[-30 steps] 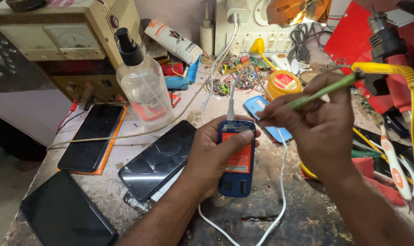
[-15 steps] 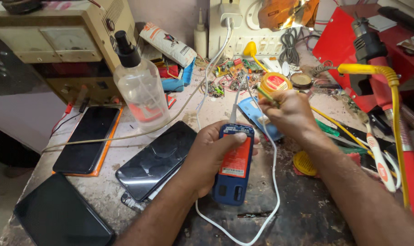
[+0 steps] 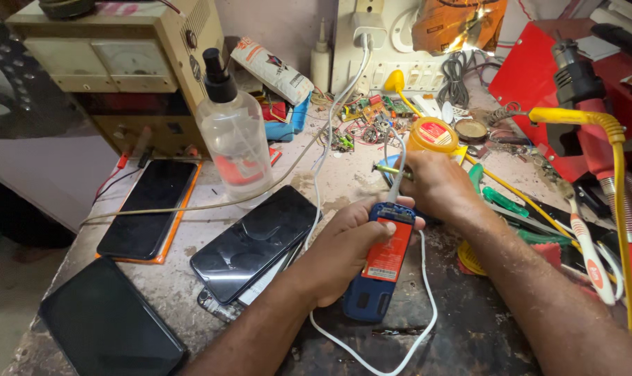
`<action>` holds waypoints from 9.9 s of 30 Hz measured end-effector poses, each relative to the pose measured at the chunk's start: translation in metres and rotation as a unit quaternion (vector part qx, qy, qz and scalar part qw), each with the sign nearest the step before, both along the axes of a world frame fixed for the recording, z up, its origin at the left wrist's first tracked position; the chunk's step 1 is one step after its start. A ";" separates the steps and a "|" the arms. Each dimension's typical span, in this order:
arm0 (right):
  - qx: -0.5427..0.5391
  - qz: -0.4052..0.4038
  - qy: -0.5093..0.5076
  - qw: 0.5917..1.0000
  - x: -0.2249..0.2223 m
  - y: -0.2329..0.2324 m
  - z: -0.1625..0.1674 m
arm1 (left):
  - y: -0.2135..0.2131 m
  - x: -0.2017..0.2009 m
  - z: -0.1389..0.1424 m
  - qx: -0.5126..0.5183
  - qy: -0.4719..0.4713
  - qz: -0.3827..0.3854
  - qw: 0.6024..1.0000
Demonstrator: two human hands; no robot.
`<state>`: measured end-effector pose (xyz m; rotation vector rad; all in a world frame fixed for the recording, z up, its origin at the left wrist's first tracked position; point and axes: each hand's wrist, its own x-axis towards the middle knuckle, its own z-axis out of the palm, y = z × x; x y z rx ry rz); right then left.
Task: The person disassembles a blue feature phone, removes the battery and SIM card, and uses a screwdriver to adjust internal components. They then reassemble the phone, insert the battery and SIM card, and test the device by powering it on and navigating the interface.
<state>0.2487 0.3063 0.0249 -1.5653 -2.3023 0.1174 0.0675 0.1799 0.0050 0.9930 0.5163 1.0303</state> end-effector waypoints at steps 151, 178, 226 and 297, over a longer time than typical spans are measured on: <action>0.115 0.284 0.386 0.870 -0.010 -0.086 0.003 | 0.009 0.008 -0.021 -0.018 0.060 0.066 0.996; -0.028 0.206 0.602 0.771 0.025 -0.083 0.041 | 0.003 0.002 0.006 -0.022 -0.013 0.099 0.995; -0.003 -0.063 0.031 0.998 0.022 -0.049 0.019 | 0.002 -0.018 0.018 -0.056 -0.097 0.106 0.988; -0.109 0.002 -0.059 0.992 0.007 -0.082 0.029 | -0.005 -0.025 0.002 0.001 -0.218 0.109 0.970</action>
